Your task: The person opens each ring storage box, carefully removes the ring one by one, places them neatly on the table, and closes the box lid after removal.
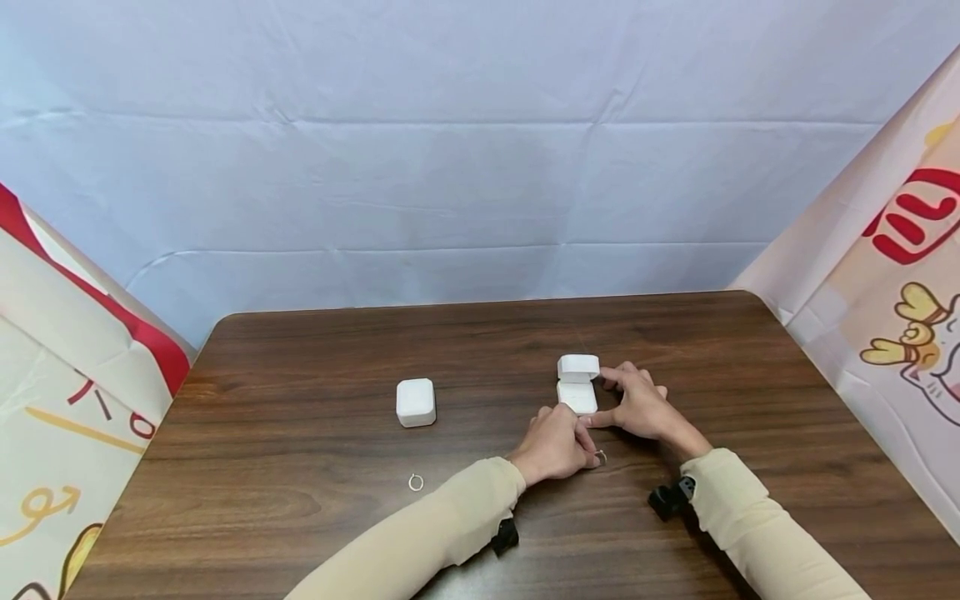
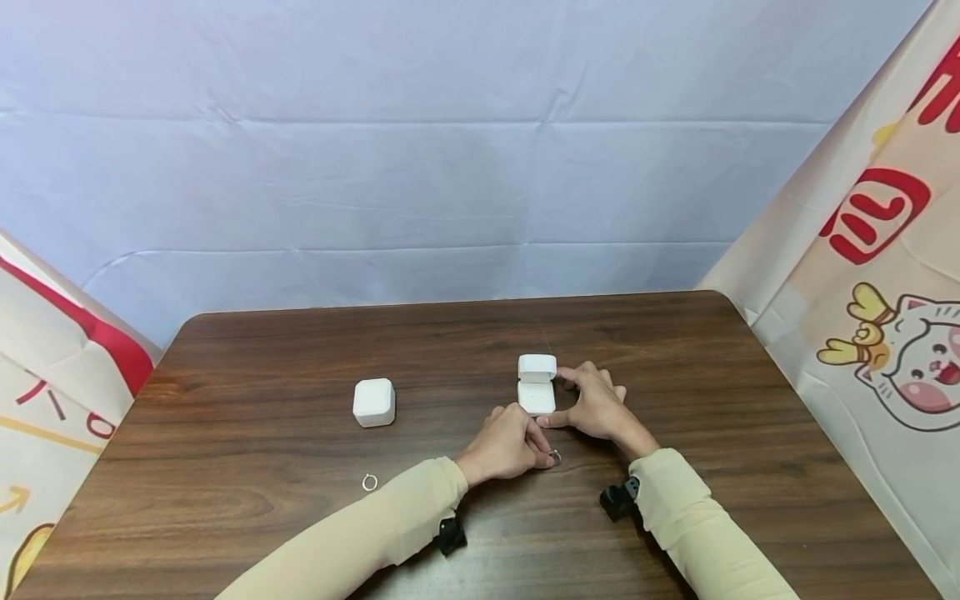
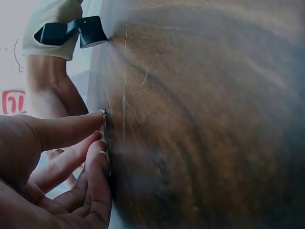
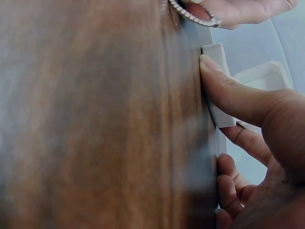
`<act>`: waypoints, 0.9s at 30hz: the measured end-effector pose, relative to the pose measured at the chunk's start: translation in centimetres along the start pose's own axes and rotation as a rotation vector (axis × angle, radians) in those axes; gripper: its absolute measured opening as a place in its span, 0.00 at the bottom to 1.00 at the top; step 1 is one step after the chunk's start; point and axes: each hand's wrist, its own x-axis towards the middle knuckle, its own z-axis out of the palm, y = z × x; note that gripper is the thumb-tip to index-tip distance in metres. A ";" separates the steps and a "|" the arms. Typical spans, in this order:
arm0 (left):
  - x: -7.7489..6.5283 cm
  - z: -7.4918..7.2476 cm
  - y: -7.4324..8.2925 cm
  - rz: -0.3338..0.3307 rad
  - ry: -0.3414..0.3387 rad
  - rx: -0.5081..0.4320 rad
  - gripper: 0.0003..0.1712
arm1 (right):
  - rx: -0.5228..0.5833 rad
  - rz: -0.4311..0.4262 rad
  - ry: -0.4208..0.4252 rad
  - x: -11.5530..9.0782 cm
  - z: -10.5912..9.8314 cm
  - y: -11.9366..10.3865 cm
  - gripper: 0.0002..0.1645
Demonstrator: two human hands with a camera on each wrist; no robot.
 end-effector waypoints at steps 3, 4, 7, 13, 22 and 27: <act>0.0 0.0 0.1 -0.010 0.009 0.005 0.10 | -0.002 -0.001 0.003 0.0 0.0 0.0 0.47; 0.0 0.0 0.1 -0.015 0.011 0.006 0.10 | -0.002 -0.001 0.003 0.0 0.0 0.0 0.47; 0.0 0.0 0.0 -0.026 0.016 0.003 0.10 | 0.000 0.002 0.005 0.0 0.0 0.0 0.47; 0.4 -1.6 -0.6 -0.057 0.062 -0.055 0.08 | -0.009 -0.005 0.006 0.0 0.0 0.0 0.47; 2.6 -5.8 -2.5 -0.132 0.135 -0.331 0.28 | 0.009 0.000 -0.004 0.1 0.0 0.1 0.42; 4.1 -5.9 -3.0 -0.212 0.075 -0.520 0.39 | 0.011 0.002 -0.007 0.0 -0.1 0.1 0.45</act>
